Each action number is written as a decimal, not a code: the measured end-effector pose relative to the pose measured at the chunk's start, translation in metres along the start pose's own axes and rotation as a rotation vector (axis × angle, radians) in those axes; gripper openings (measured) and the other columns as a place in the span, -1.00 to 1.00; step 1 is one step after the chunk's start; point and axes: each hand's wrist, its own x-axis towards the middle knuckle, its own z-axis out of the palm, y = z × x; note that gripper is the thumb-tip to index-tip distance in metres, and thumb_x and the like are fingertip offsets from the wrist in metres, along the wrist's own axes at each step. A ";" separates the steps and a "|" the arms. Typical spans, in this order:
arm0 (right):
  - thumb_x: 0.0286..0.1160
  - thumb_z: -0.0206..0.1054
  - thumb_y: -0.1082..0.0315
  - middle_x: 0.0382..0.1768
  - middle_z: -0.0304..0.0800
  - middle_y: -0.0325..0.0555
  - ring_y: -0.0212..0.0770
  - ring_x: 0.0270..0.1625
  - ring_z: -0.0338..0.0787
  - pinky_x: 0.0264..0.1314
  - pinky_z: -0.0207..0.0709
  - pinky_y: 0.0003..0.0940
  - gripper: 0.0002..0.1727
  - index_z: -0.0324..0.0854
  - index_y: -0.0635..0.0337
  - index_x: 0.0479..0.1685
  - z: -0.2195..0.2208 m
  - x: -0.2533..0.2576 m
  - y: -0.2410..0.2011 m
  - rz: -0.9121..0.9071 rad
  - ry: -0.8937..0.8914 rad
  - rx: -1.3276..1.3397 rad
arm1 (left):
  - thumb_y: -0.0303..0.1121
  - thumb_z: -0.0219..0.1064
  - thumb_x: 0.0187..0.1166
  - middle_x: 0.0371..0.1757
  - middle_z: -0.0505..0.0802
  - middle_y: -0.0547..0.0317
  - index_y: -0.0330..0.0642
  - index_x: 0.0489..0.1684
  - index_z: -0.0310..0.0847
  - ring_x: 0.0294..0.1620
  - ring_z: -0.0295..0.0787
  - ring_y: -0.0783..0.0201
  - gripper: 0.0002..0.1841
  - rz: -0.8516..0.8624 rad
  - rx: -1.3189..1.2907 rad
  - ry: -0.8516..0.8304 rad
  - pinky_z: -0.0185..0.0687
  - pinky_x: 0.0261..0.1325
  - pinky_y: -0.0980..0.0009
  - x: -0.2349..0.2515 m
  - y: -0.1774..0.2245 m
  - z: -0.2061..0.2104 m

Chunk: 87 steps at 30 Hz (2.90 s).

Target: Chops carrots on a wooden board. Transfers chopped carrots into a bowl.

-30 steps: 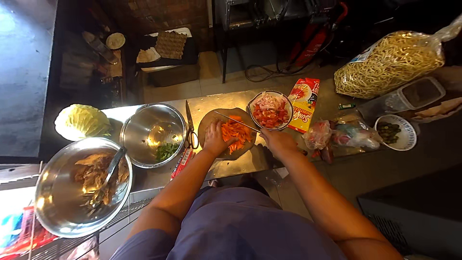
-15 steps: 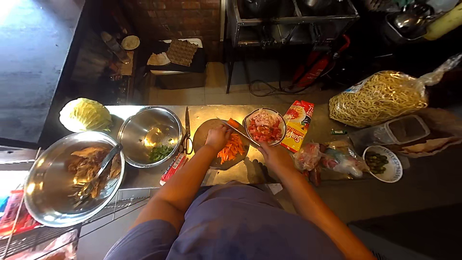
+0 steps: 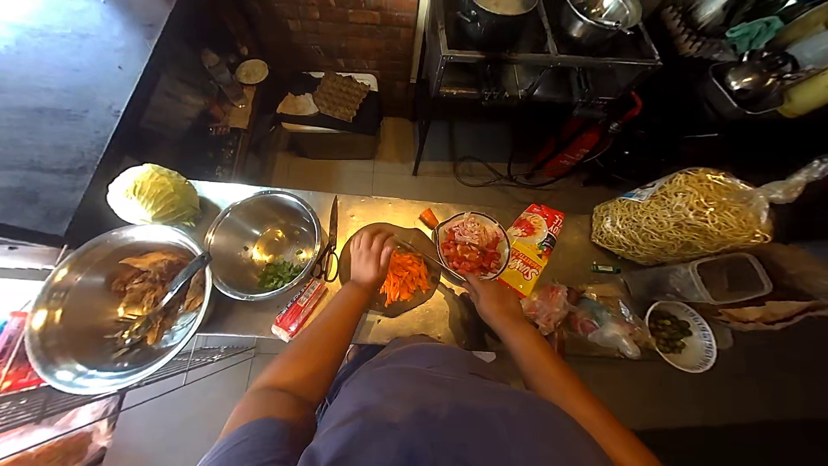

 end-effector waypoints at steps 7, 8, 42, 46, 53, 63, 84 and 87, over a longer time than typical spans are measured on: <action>0.94 -0.14 -0.03 0.04 0.88 0.16 0.22 0.14 0.89 0.14 0.71 0.20 -0.49 0.54 0.01 0.51 0.006 -0.002 -0.003 0.020 -0.001 0.020 | -0.57 0.23 0.65 0.83 0.38 -0.01 -0.08 0.74 0.40 0.89 0.06 -0.20 -0.41 0.104 0.125 -0.706 0.03 0.86 -0.13 0.172 0.025 0.078; 0.94 -0.13 -0.03 0.05 0.88 0.15 0.19 0.16 0.89 0.15 0.71 0.19 -0.49 0.55 0.01 0.50 0.004 -0.003 -0.003 0.030 -0.010 0.022 | -0.49 0.19 0.73 0.82 0.40 0.00 -0.06 0.73 0.42 0.86 0.15 -0.17 -0.46 0.149 0.140 -0.778 0.07 0.84 -0.11 0.179 0.023 0.091; 0.97 -0.14 0.12 -0.35 0.67 0.06 -0.06 -0.41 0.73 -0.23 0.68 -0.08 -0.55 0.43 0.26 0.47 0.074 0.010 -0.028 0.053 -0.224 0.725 | 0.66 0.45 -0.09 0.95 -0.21 -0.25 0.29 0.94 0.00 0.94 -0.53 -0.36 0.35 -0.196 0.139 -0.513 -0.65 0.80 -0.48 -0.059 0.010 0.028; 0.97 -0.14 0.14 -0.21 0.75 0.21 0.08 -0.22 0.81 0.00 0.69 0.05 -0.54 0.47 0.31 0.44 0.074 0.017 -0.054 -0.003 -0.147 0.621 | 0.63 0.42 0.00 0.95 -0.16 -0.24 0.32 0.94 -0.01 0.95 -0.48 -0.32 0.30 -0.224 0.140 -0.474 -0.57 0.82 -0.43 -0.048 0.013 0.034; 0.98 -0.15 0.14 0.07 0.83 0.30 0.16 0.23 0.83 0.41 0.59 0.08 -0.47 0.53 0.40 0.44 0.063 0.018 -0.078 -0.090 -0.054 0.463 | 0.53 0.49 0.07 0.92 0.00 -0.30 0.28 0.88 0.17 0.95 -0.30 -0.28 0.19 -0.210 0.047 -0.377 -0.41 0.89 -0.26 -0.046 0.004 0.035; 0.95 -0.15 -0.05 0.07 0.82 0.23 0.13 0.25 0.82 0.39 0.60 0.10 -0.39 0.50 0.31 0.45 0.058 0.019 -0.092 -0.076 -0.093 0.434 | 0.39 0.26 0.44 0.92 0.07 -0.18 0.29 0.77 0.37 0.95 -0.24 -0.18 -0.17 -0.283 -0.011 -0.236 -0.28 0.92 -0.12 -0.048 0.005 0.041; 0.85 0.17 0.12 -0.18 0.75 0.18 0.03 -0.16 0.82 0.04 0.69 -0.01 -0.58 0.56 0.40 0.15 0.028 0.012 -0.099 -0.095 -0.031 0.468 | -0.18 0.37 0.59 0.53 0.65 -0.07 0.00 0.23 0.80 0.66 0.40 -0.17 -0.68 -0.470 -0.234 0.158 0.31 0.68 -0.08 -0.018 0.055 0.034; 0.85 0.17 0.09 -0.24 0.72 0.11 -0.03 -0.26 0.79 -0.08 0.69 -0.07 -0.59 0.55 0.36 0.14 0.008 0.006 -0.104 -0.104 -0.027 0.439 | -0.22 0.39 0.57 0.52 0.65 -0.07 -0.02 0.20 0.81 0.64 0.42 -0.17 -0.70 -0.463 -0.272 0.213 0.36 0.64 -0.09 -0.011 0.062 0.017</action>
